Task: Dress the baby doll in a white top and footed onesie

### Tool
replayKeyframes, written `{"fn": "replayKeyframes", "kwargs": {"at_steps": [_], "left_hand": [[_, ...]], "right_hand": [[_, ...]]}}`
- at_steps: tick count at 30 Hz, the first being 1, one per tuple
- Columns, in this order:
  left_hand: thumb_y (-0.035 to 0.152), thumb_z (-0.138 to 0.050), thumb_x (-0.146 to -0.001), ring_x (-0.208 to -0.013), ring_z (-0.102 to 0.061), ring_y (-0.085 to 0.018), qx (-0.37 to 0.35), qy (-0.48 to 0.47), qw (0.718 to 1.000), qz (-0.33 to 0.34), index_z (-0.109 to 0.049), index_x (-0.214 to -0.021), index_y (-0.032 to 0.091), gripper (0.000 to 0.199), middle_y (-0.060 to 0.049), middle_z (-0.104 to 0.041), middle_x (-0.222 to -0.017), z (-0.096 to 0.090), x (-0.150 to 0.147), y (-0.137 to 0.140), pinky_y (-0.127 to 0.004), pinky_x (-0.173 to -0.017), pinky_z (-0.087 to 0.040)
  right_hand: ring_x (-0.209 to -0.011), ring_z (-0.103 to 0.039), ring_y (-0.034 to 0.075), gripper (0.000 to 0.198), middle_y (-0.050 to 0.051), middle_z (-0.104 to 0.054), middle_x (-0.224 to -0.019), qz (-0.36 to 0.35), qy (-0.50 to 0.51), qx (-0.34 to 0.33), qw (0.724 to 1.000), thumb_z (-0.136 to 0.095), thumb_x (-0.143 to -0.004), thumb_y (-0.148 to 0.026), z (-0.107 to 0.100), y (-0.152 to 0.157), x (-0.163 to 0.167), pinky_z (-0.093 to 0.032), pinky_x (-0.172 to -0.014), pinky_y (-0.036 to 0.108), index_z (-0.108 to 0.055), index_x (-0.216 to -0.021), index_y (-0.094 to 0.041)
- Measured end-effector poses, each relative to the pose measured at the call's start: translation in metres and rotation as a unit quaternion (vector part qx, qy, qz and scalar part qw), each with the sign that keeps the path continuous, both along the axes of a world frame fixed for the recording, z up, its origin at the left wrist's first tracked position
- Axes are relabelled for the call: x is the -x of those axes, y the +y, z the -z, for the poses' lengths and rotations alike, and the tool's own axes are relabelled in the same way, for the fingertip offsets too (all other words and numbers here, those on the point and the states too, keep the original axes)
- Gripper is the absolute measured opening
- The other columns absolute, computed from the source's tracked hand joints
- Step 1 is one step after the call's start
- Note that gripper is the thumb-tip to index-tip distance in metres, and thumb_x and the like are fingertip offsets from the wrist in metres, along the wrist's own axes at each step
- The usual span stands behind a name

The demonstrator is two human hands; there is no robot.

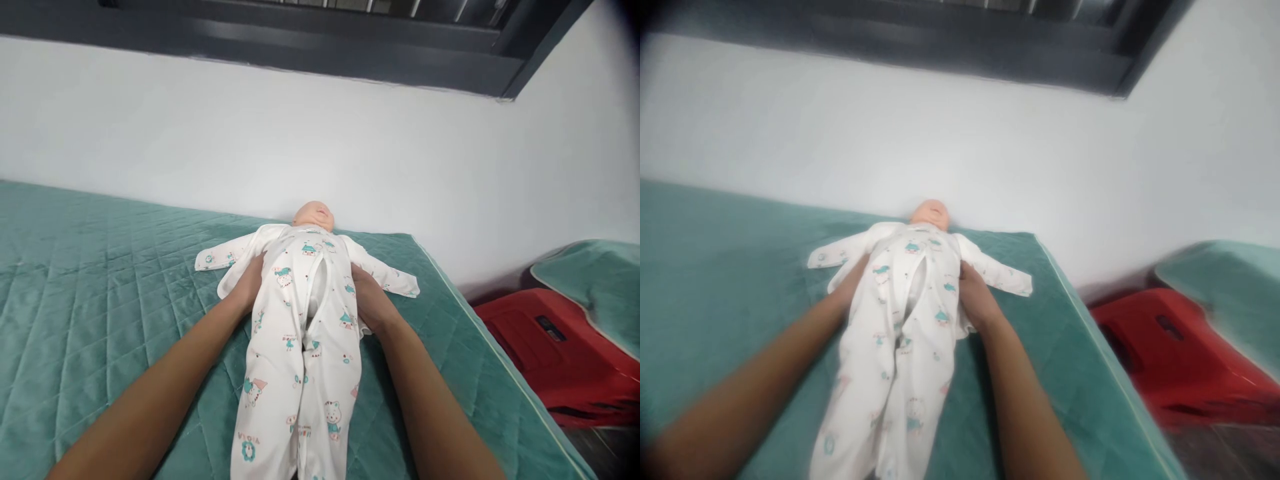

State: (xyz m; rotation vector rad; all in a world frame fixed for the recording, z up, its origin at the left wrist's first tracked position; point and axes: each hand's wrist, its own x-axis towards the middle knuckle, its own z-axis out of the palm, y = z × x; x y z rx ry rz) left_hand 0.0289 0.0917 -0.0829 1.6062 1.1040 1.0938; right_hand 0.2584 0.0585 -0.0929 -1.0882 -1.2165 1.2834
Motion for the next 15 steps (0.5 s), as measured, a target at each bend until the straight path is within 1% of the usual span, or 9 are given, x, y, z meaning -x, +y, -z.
{"fn": "replayKeyframes", "kwargs": {"at_steps": [1,3,6,8,10,12,13,15], "left_hand": [[0.046,-0.049,-0.081,-0.130,-0.050,-0.032,0.008,-0.017,1.000,-0.008,-0.068,-0.110,0.019,0.043,-0.007,-0.069,-0.122,-0.002,-0.001,-0.002,-0.043,-0.108,-0.044],[0.046,-0.050,-0.081,-0.127,-0.053,-0.032,0.027,-0.035,0.999,-0.002,-0.070,-0.104,0.018,0.042,-0.008,-0.072,-0.114,-0.006,-0.001,-0.003,-0.045,-0.104,-0.047],[0.040,-0.053,-0.078,-0.118,-0.058,-0.033,0.043,-0.008,0.999,0.001,-0.071,-0.097,0.016,0.036,-0.009,-0.075,-0.102,-0.008,0.002,0.001,-0.045,-0.098,-0.049],[0.033,-0.056,-0.075,-0.109,-0.062,-0.032,0.045,0.016,0.999,-0.023,-0.071,-0.093,0.015,0.030,-0.009,-0.075,-0.097,-0.006,0.007,0.007,-0.044,-0.095,-0.050],[0.029,-0.057,-0.073,-0.100,-0.065,-0.029,0.039,0.030,0.996,-0.068,-0.070,-0.093,0.015,0.028,-0.008,-0.075,-0.094,-0.001,0.013,0.015,-0.042,-0.091,-0.051],[0.027,-0.056,-0.076,-0.094,-0.067,-0.026,0.006,0.050,0.992,-0.119,-0.068,-0.097,0.016,0.026,-0.007,-0.075,-0.095,0.004,0.017,0.022,-0.039,-0.090,-0.050],[0.028,-0.055,-0.078,-0.094,-0.067,-0.024,-0.017,0.062,0.988,-0.139,-0.067,-0.098,0.017,0.026,-0.006,-0.074,-0.096,0.005,0.018,0.025,-0.038,-0.091,-0.050],[0.031,-0.053,-0.083,-0.096,-0.066,-0.022,-0.079,0.084,0.982,-0.149,-0.067,-0.101,0.019,0.025,-0.005,-0.073,-0.102,0.006,0.018,0.030,-0.036,-0.092,-0.049]], "right_hand": [[-0.104,-0.065,0.028,0.050,0.002,-0.075,-0.104,-0.010,0.023,0.008,1.000,-0.067,-0.070,-0.021,-0.001,-0.001,0.000,-0.052,-0.090,0.042,-0.065,-0.120,-0.025],[-0.103,-0.066,0.028,0.055,0.003,-0.074,-0.103,-0.027,0.065,0.018,0.997,-0.066,-0.069,-0.021,-0.004,-0.001,0.000,-0.053,-0.088,0.042,-0.063,-0.123,-0.026],[-0.099,-0.067,0.027,0.057,0.003,-0.074,-0.100,-0.035,0.090,0.025,0.995,-0.065,-0.065,-0.017,-0.004,-0.001,-0.002,-0.054,-0.085,0.042,-0.062,-0.122,-0.024],[-0.095,-0.068,0.027,0.055,0.004,-0.074,-0.097,-0.026,0.084,0.025,0.996,-0.064,-0.062,-0.015,0.000,0.001,-0.006,-0.054,-0.083,0.041,-0.064,-0.117,-0.021],[-0.087,-0.068,0.025,0.047,0.004,-0.074,-0.093,0.026,0.061,0.021,0.998,-0.062,-0.062,-0.015,0.007,0.004,-0.010,-0.054,-0.079,0.039,-0.066,-0.109,-0.020],[-0.082,-0.068,0.023,0.035,0.002,-0.074,-0.089,0.117,-0.006,0.011,0.993,-0.061,-0.066,-0.019,0.014,0.007,-0.015,-0.053,-0.077,0.037,-0.067,-0.100,-0.021],[-0.081,-0.068,0.022,0.029,0.002,-0.074,-0.087,0.164,-0.061,0.001,0.985,-0.059,-0.069,-0.022,0.017,0.008,-0.016,-0.052,-0.076,0.037,-0.068,-0.097,-0.021],[-0.081,-0.066,0.023,0.024,0.002,-0.074,-0.085,0.233,-0.191,-0.034,0.953,-0.056,-0.075,-0.027,0.018,0.009,-0.019,-0.050,-0.078,0.038,-0.069,-0.095,-0.023]]}}
